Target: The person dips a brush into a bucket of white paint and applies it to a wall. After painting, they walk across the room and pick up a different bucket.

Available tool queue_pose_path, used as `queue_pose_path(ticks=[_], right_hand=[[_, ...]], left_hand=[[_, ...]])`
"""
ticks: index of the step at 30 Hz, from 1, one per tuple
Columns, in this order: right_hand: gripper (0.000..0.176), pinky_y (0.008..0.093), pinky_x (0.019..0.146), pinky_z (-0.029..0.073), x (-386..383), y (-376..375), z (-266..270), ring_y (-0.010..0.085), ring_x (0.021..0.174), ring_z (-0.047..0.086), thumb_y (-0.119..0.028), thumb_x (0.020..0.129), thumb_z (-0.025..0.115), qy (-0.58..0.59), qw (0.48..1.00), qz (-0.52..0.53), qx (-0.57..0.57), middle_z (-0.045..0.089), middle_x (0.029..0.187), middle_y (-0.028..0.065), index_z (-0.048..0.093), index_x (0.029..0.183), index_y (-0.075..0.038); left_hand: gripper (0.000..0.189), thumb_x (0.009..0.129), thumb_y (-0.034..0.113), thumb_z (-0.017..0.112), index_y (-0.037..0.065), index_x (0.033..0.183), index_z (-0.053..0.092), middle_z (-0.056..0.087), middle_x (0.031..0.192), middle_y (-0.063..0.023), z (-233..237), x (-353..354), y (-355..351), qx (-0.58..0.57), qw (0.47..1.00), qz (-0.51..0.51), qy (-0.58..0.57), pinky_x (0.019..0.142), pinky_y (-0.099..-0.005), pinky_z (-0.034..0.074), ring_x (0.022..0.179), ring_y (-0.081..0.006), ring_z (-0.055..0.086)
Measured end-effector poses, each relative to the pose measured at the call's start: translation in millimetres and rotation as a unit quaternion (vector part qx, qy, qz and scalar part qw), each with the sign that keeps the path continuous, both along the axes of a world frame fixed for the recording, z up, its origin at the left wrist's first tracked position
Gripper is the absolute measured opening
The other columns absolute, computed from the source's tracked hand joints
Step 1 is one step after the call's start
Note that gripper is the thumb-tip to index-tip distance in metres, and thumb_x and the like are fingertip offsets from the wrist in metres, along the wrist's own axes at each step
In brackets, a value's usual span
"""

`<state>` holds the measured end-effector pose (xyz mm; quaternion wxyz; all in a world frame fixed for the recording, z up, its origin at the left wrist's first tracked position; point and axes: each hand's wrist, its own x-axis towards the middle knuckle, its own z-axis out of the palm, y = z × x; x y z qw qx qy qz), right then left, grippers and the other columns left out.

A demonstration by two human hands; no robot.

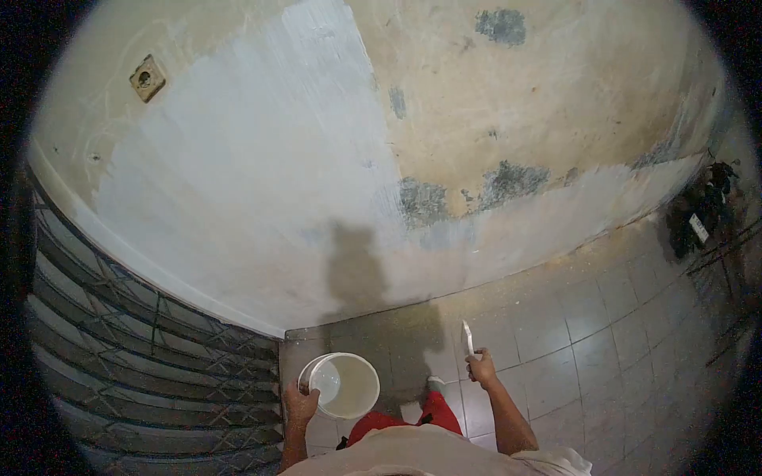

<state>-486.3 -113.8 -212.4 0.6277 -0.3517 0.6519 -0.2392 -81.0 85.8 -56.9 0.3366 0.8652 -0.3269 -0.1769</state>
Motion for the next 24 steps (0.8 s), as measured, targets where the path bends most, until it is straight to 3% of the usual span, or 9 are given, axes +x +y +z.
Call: queue_pose_path(ticks=[5, 11, 13, 14, 16, 19, 21, 24], right_hand=[[0.031, 0.0310, 0.034, 0.035, -12, 33, 34, 0.0150, 0.041, 0.047, -0.009, 0.087, 0.059, -0.015, 0.999, -0.018, -0.042, 0.053, 0.062, 0.0078, 0.040, 0.111, -0.008], [0.034, 0.0314, 0.034, 0.037, 12, 102, 21, 0.0159, 0.043, 0.049, -0.010, 0.085, 0.062, 0.030, 0.995, -0.031, -0.087, 0.054, 0.062, 0.0087, 0.043, 0.113, -0.007], [0.038, 0.0325, 0.037, 0.041, 28, 123, 13, 0.0171, 0.045, 0.054, -0.014, 0.083, 0.065, 0.130, 0.988, 0.054, -0.068, 0.059, 0.067, 0.0106, 0.049, 0.115, -0.005], [0.038, 0.0325, 0.037, 0.041, 36, 130, 9, 0.0171, 0.045, 0.054, -0.014, 0.083, 0.065, 0.132, 0.987, 0.055, -0.074, 0.059, 0.067, 0.0106, 0.049, 0.115, -0.005], [0.042, 0.0329, 0.039, 0.045, 53, 145, 2, 0.0177, 0.049, 0.059, -0.018, 0.081, 0.068, 0.201, 0.946, 0.241, -0.087, 0.063, 0.072, 0.0118, 0.052, 0.116, -0.003], [0.044, 0.0325, 0.041, 0.047, 84, 165, 2, 0.0179, 0.051, 0.060, -0.019, 0.080, 0.067, 0.174, 0.930, 0.311, -0.089, 0.064, 0.073, 0.0123, 0.050, 0.117, -0.001], [0.045, 0.0324, 0.042, 0.047, 102, 171, 7, 0.0181, 0.051, 0.060, -0.019, 0.080, 0.067, 0.163, 0.925, 0.325, -0.110, 0.063, 0.073, 0.0124, 0.049, 0.118, -0.001], [0.049, 0.0330, 0.044, 0.049, 121, 141, 5, 0.0183, 0.052, 0.060, -0.018, 0.080, 0.066, 0.158, 0.903, 0.350, -0.194, 0.063, 0.073, 0.0125, 0.047, 0.123, -0.003]], left_hand=[[0.024, 0.064, 0.007, 0.072, -0.003, 0.081, 0.058, 0.061, 0.066, -0.0117, -2, -11, 33, 0.009, 0.999, -0.021, 0.024, 0.060, -0.0348, 0.050, 0.060, -0.0204, 0.061], [0.028, 0.064, 0.009, 0.071, -0.005, 0.085, 0.059, 0.063, 0.071, -0.0126, -8, -19, 80, 0.012, 0.996, -0.075, 0.034, 0.061, -0.0351, 0.050, 0.064, -0.0212, 0.062], [0.030, 0.064, 0.010, 0.072, -0.004, 0.087, 0.059, 0.063, 0.073, -0.0132, -12, -25, 105, 0.017, 0.996, -0.091, 0.009, 0.061, -0.0362, 0.050, 0.064, -0.0215, 0.062], [0.030, 0.065, 0.008, 0.070, -0.007, 0.088, 0.058, 0.065, 0.079, -0.0163, -13, -31, 122, -0.005, 0.998, -0.063, 0.032, 0.064, -0.0360, 0.051, 0.072, -0.0239, 0.065], [0.029, 0.066, 0.006, 0.067, -0.010, 0.089, 0.057, 0.066, 0.086, -0.0193, -19, -37, 161, -0.032, 0.998, -0.025, 0.058, 0.067, -0.0358, 0.053, 0.080, -0.0263, 0.069], [0.028, 0.065, 0.005, 0.066, -0.010, 0.087, 0.057, 0.066, 0.092, -0.0227, -37, -39, 220, -0.049, 0.995, 0.051, 0.070, 0.070, -0.0385, 0.053, 0.084, -0.0295, 0.069], [0.027, 0.063, 0.006, 0.066, -0.008, 0.084, 0.057, 0.066, 0.086, -0.0234, -55, -37, 256, -0.019, 0.991, 0.127, 0.047, 0.070, -0.0404, 0.053, 0.079, -0.0316, 0.068], [0.029, 0.061, 0.008, 0.068, -0.009, 0.082, 0.057, 0.065, 0.078, -0.0223, -76, -27, 294, 0.054, 0.984, 0.159, 0.055, 0.068, -0.0416, 0.053, 0.075, -0.0327, 0.068]])
